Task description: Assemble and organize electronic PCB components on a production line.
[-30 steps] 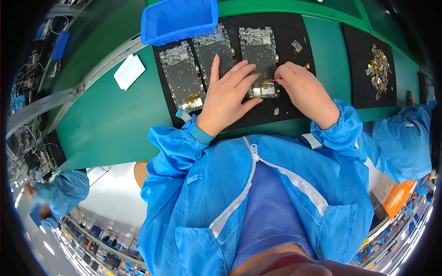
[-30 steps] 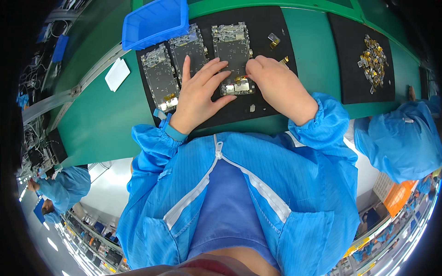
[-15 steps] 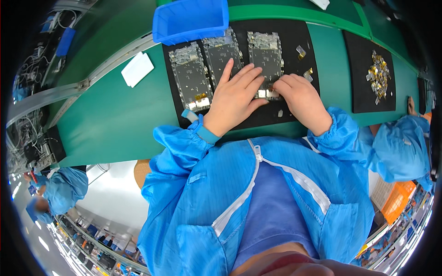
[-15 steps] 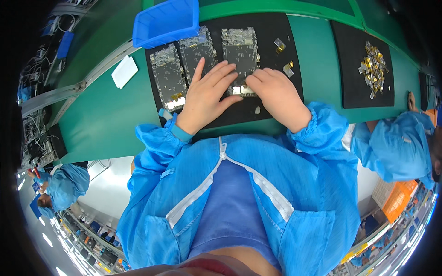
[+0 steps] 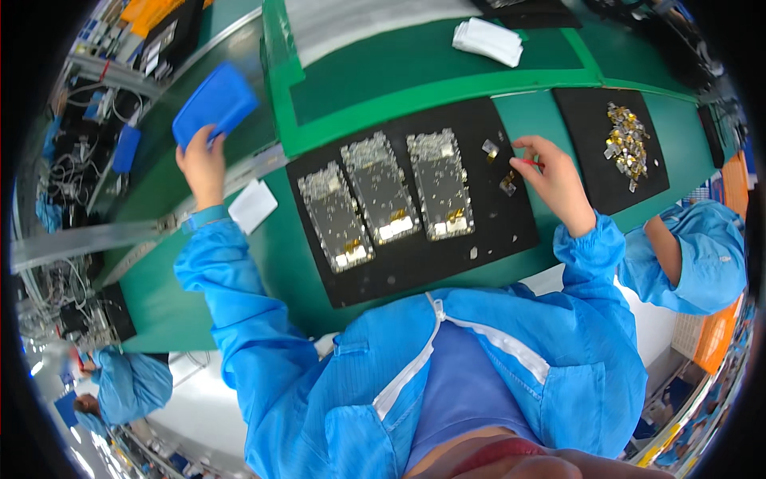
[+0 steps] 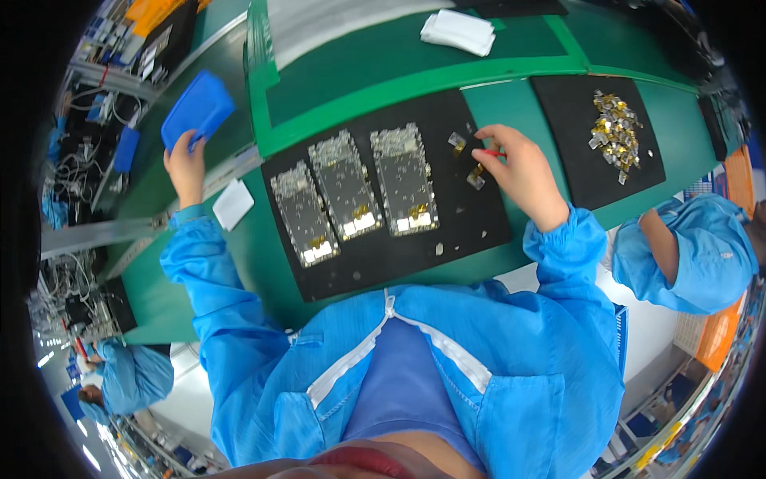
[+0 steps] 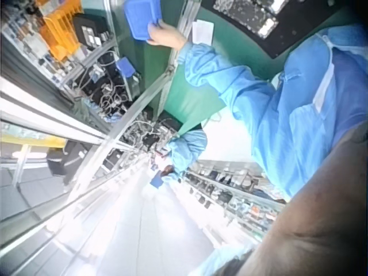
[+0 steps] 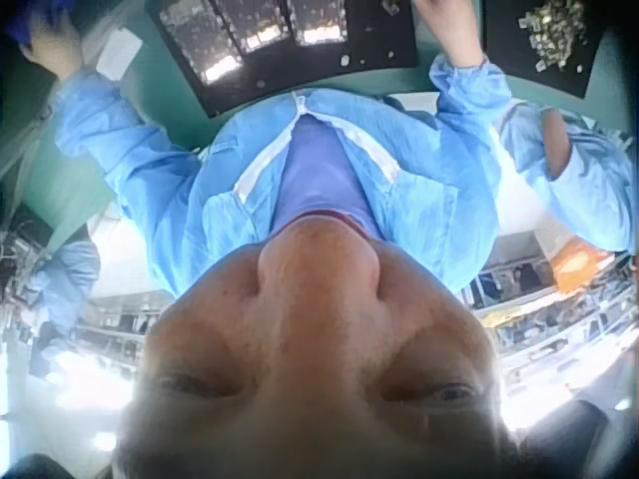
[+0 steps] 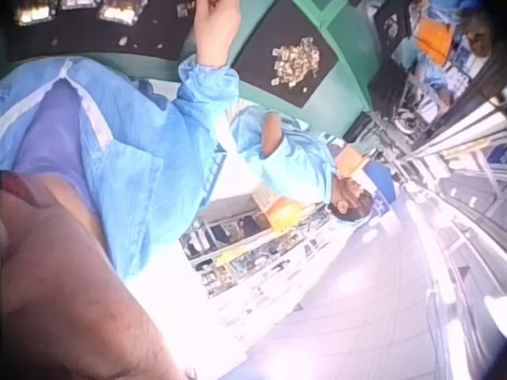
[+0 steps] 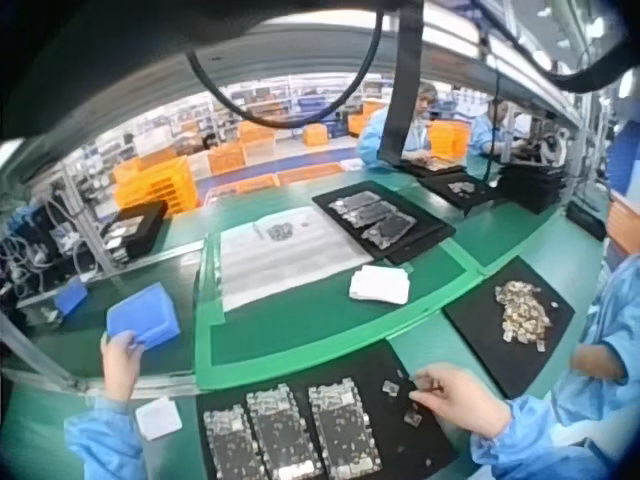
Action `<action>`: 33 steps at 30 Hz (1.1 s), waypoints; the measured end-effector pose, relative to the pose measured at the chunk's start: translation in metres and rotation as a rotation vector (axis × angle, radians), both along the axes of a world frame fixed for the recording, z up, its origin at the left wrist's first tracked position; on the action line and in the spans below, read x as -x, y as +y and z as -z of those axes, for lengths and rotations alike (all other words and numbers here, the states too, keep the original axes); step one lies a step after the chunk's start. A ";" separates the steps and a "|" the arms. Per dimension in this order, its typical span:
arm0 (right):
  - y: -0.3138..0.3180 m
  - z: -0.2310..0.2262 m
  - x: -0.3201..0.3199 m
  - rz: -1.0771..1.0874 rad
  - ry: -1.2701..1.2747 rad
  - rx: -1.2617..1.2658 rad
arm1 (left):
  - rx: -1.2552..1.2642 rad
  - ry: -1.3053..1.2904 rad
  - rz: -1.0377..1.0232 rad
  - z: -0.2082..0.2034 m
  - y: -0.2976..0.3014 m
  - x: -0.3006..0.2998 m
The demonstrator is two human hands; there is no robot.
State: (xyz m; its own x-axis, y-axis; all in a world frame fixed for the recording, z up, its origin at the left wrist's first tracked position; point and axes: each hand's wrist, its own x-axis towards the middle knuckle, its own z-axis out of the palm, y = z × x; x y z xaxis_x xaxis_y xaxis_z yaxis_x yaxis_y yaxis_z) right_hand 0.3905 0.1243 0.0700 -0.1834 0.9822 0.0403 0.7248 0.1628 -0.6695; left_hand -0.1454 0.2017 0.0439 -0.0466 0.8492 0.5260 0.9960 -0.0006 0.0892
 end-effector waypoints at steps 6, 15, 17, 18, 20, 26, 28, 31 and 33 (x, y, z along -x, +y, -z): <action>0.103 0.017 -0.018 0.064 -0.038 -0.258 | 0.250 -0.039 -0.302 0.041 0.021 0.111; 0.228 -0.009 -0.005 -0.096 -0.599 0.021 | -0.087 0.101 -0.017 -0.015 -0.028 -0.010; 0.238 -0.015 0.003 -0.162 -0.625 0.079 | -0.062 0.061 -0.022 -0.023 -0.054 -0.030; 0.237 -0.019 0.012 -0.210 -0.717 0.145 | -0.020 0.042 0.016 -0.023 -0.068 -0.034; 0.238 -0.017 0.014 -0.239 -0.780 0.132 | 0.047 -0.027 0.081 -0.023 -0.088 -0.046; 0.248 -0.014 0.007 -0.172 -0.717 0.091 | 0.088 -0.118 0.082 -0.027 -0.123 -0.067; 0.248 -0.014 0.010 -0.205 -0.771 0.107 | 0.087 -0.129 0.075 -0.030 -0.126 -0.074; 0.247 -0.014 0.015 -0.256 -0.820 0.078 | 0.068 -0.144 0.095 -0.031 -0.129 -0.086; 0.244 -0.015 0.022 -0.227 -0.882 0.067 | 0.061 -0.159 0.125 -0.029 -0.131 -0.092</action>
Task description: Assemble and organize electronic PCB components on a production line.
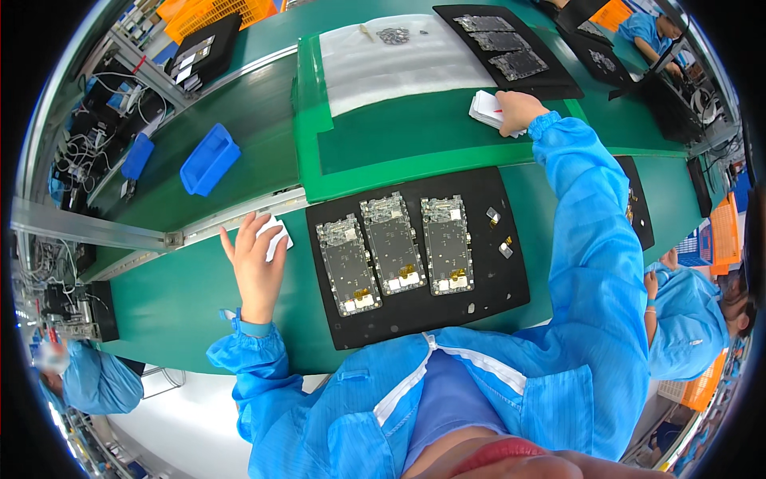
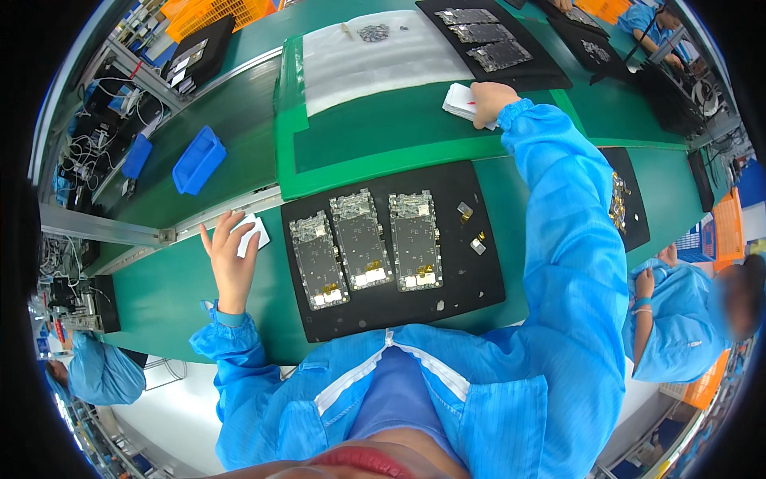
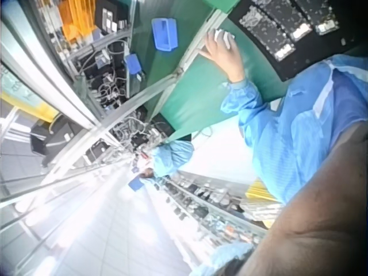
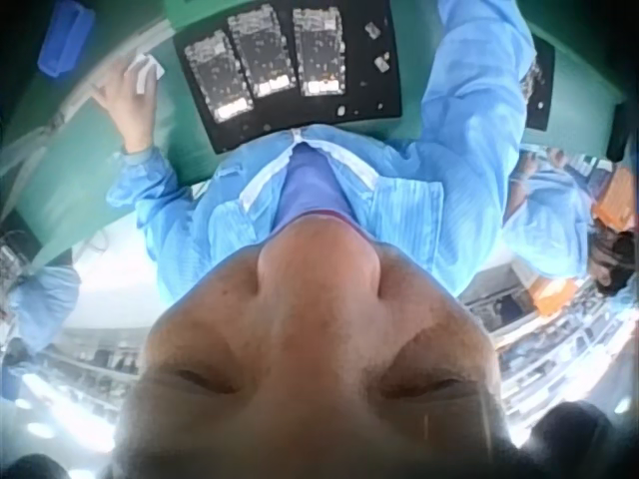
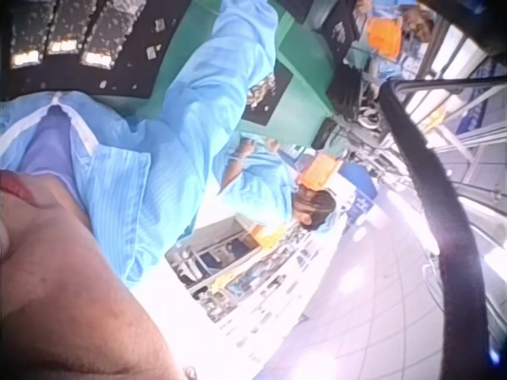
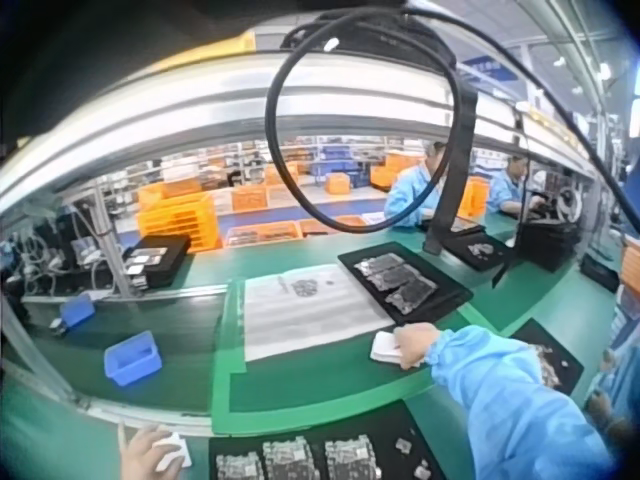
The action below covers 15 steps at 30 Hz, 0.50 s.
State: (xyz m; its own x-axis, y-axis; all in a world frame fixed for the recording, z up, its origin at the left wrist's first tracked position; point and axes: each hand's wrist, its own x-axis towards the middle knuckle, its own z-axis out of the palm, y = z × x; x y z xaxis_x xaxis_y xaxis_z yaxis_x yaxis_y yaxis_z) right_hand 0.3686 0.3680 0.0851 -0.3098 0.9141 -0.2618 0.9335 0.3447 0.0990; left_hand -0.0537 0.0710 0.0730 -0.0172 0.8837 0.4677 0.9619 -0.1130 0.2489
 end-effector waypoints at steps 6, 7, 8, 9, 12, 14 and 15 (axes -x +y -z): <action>-0.004 0.007 0.001 -0.062 -0.015 -0.014 | 0.012 -0.046 0.050 0.004 0.000 -0.022; -0.013 0.009 0.006 -0.150 -0.002 -0.046 | 0.053 -0.156 0.128 0.006 0.002 -0.029; -0.025 0.013 0.010 -0.226 0.036 -0.099 | 0.095 -0.266 0.207 0.006 0.006 -0.036; -0.034 0.012 0.019 -0.260 0.044 -0.067 | 0.109 -0.290 0.277 0.005 0.012 -0.047; -0.057 0.008 0.051 -0.335 0.077 0.003 | 0.147 -0.322 0.443 -0.007 0.042 -0.086; -0.065 0.006 0.066 -0.345 0.062 0.014 | 0.133 -0.312 0.510 -0.009 0.075 -0.113; -0.064 0.006 0.068 -0.325 0.051 0.049 | 0.108 -0.260 0.532 -0.007 0.092 -0.128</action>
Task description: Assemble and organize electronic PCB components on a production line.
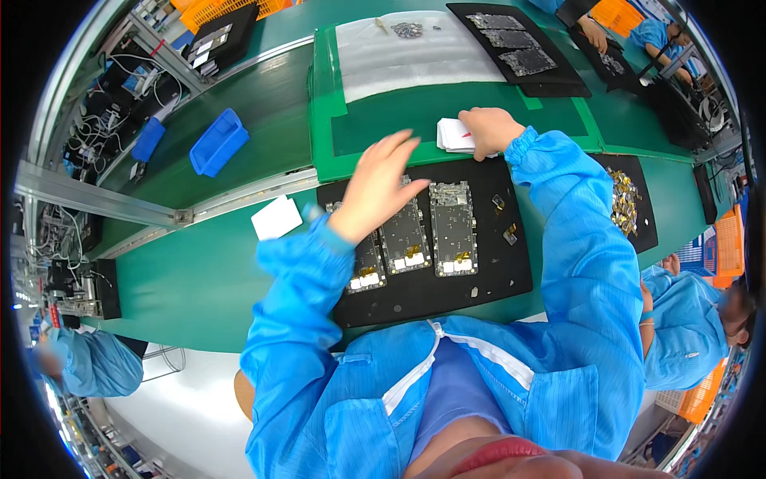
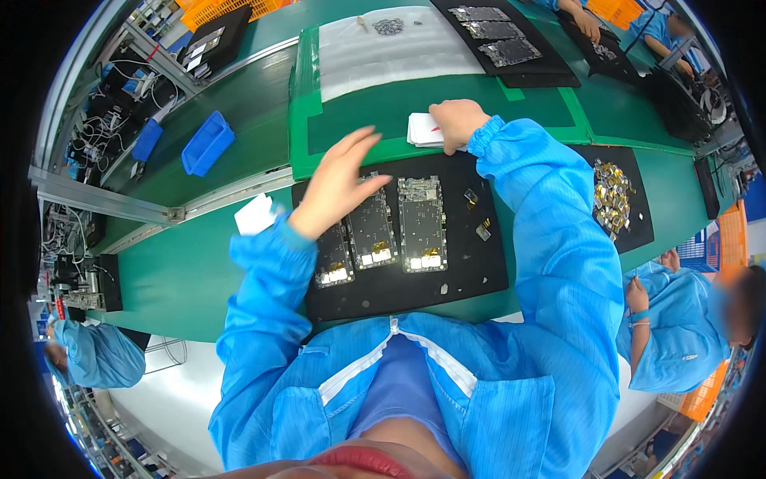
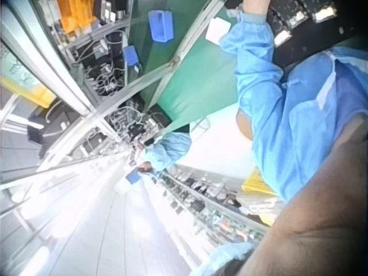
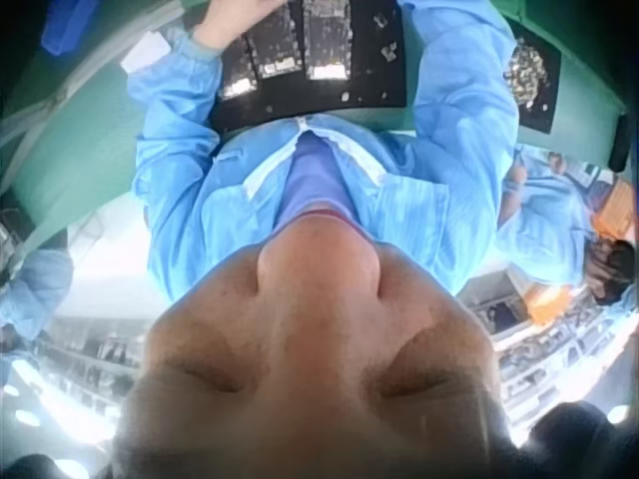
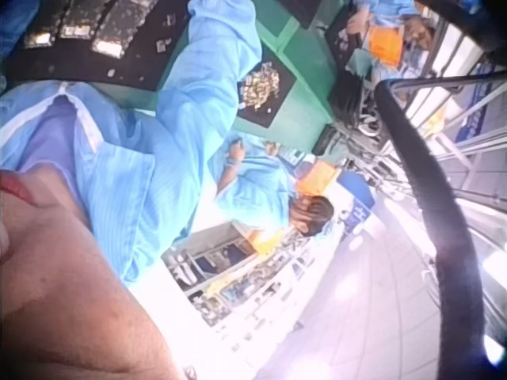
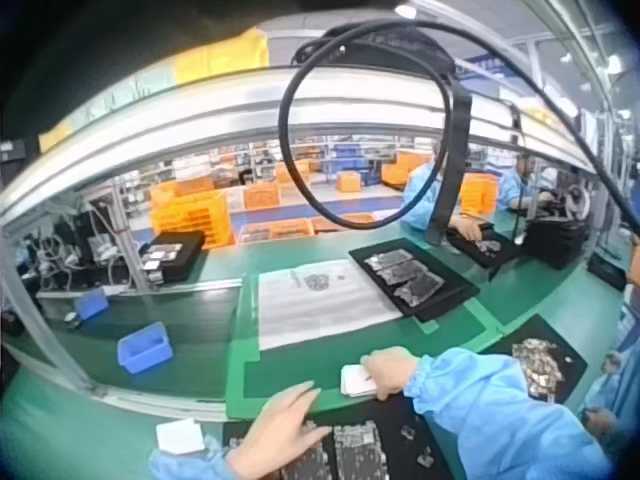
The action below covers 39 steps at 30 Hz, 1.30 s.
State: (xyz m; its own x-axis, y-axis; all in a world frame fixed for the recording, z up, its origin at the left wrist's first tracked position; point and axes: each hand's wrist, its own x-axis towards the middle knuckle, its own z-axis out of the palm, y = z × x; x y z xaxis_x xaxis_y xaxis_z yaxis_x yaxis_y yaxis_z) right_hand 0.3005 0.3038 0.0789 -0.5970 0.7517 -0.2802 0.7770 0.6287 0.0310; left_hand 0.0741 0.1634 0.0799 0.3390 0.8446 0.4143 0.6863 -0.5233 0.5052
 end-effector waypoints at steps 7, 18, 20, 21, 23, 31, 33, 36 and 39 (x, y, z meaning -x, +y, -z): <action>-0.038 -0.021 -0.056 0.265 0.308 -0.108 | -0.120 0.359 0.036 0.025 0.088 -0.083; -0.144 0.081 -0.124 0.470 0.568 -0.554 | 0.094 0.501 0.346 0.035 0.129 -0.091; -0.146 0.079 -0.123 0.488 0.576 -0.564 | 0.076 0.575 0.348 0.029 0.127 -0.093; -0.146 0.078 -0.124 0.498 0.578 -0.575 | 0.074 0.582 0.349 0.024 0.125 -0.094; -0.143 0.082 -0.125 0.494 0.594 -0.575 | 0.119 0.665 0.334 0.016 0.120 -0.093; -0.138 0.088 -0.133 0.541 0.731 -0.533 | 0.202 0.486 0.172 0.023 0.118 -0.075; -0.134 0.086 -0.135 0.610 1.018 -0.361 | 0.294 0.398 0.112 0.019 0.121 -0.062; -0.135 0.060 -0.125 0.667 1.211 0.177 | 0.624 -0.298 0.115 0.018 0.110 -0.042; -0.155 0.012 -0.081 0.598 1.486 0.498 | 1.000 -0.866 0.396 -0.002 0.059 -0.046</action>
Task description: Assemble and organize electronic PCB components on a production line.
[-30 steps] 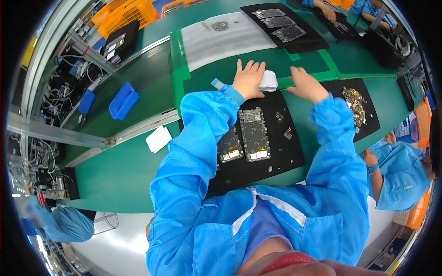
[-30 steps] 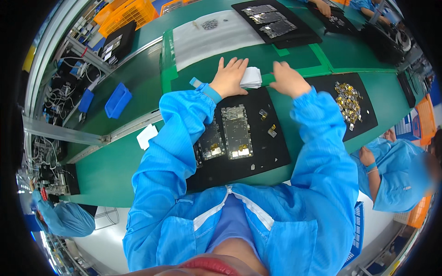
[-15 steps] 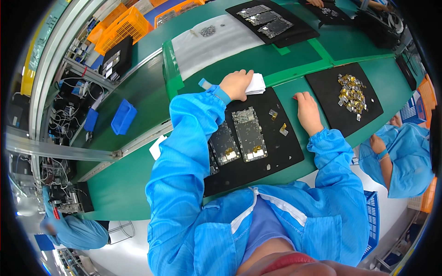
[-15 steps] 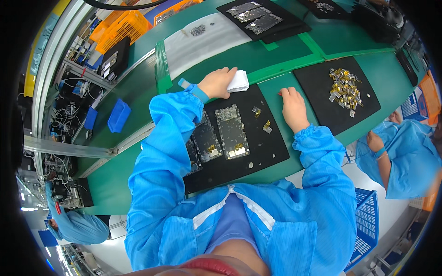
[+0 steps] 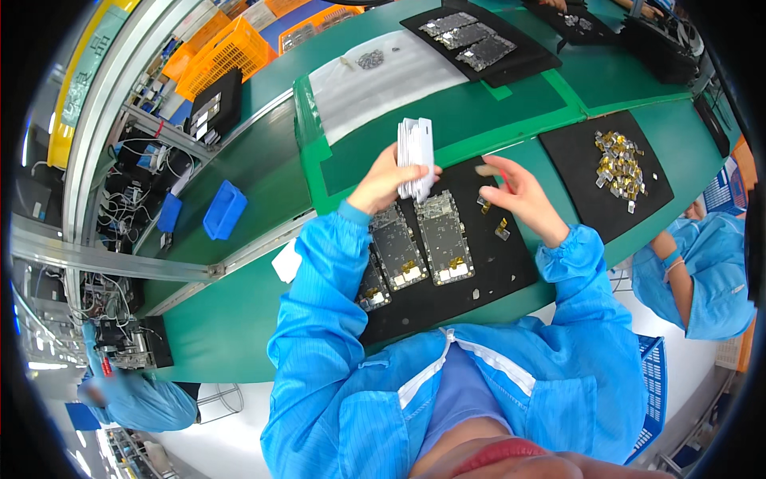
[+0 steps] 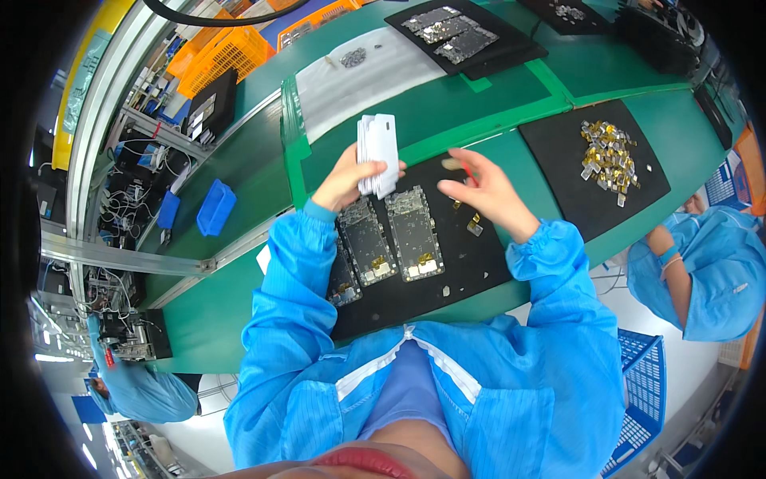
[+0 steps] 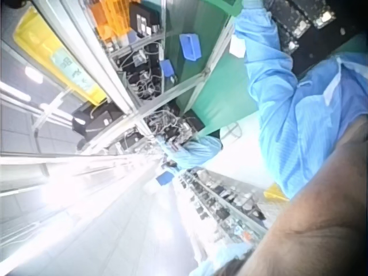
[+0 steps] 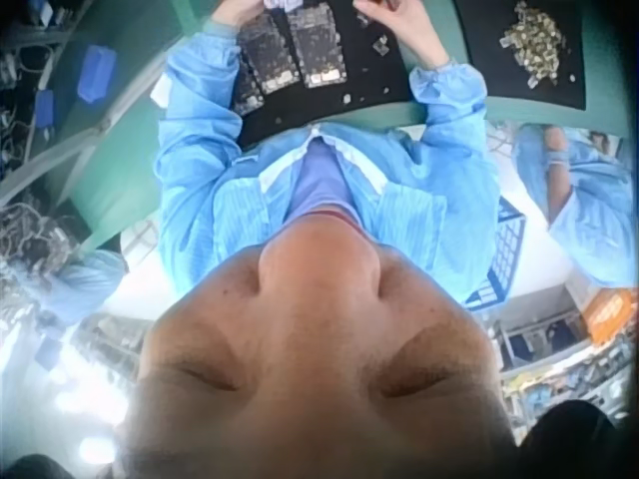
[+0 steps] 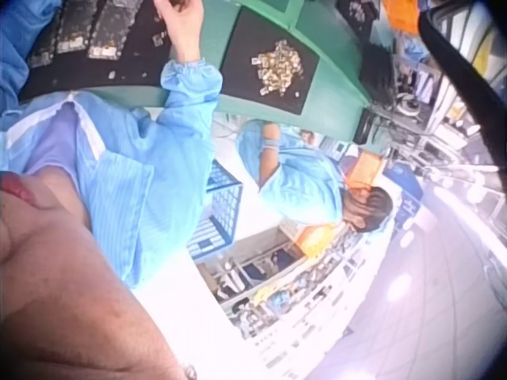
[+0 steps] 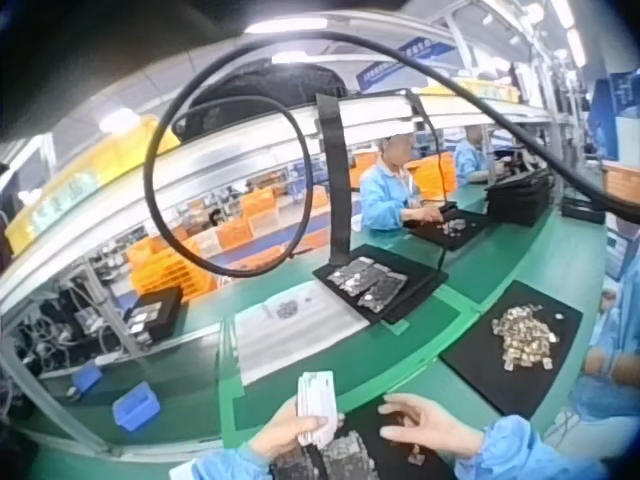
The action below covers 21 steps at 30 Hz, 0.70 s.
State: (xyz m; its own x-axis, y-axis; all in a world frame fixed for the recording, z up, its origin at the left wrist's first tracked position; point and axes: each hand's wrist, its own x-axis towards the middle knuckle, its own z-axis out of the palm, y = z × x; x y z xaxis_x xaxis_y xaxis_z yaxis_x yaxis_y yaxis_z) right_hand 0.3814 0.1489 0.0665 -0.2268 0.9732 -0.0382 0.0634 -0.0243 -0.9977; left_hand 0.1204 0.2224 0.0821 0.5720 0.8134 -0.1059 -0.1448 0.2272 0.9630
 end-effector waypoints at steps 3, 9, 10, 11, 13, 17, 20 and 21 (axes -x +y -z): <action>-0.014 -0.022 0.041 -0.064 0.113 -0.010 | 0.094 -0.208 0.032 -0.009 -0.056 -0.002; -0.036 -0.011 0.085 -0.143 0.297 -0.078 | 0.094 -0.038 -0.112 -0.016 -0.113 -0.002; -0.038 -0.009 0.087 -0.150 0.302 -0.024 | 0.078 0.101 -0.140 -0.017 -0.120 0.000; -0.040 -0.011 0.087 -0.206 0.372 0.110 | 0.115 0.036 -0.155 -0.018 -0.130 -0.004; -0.046 -0.019 0.087 -0.235 0.383 0.306 | 0.220 0.010 -0.147 -0.021 -0.143 0.001; -0.053 -0.002 0.090 -0.274 0.434 0.356 | 0.261 -0.018 -0.142 -0.024 -0.154 0.013; -0.062 0.002 0.101 -0.281 0.445 0.221 | 0.228 0.033 -0.131 -0.013 -0.158 0.017; -0.064 0.005 0.104 -0.260 0.428 0.241 | 0.209 0.053 -0.134 -0.012 -0.159 0.017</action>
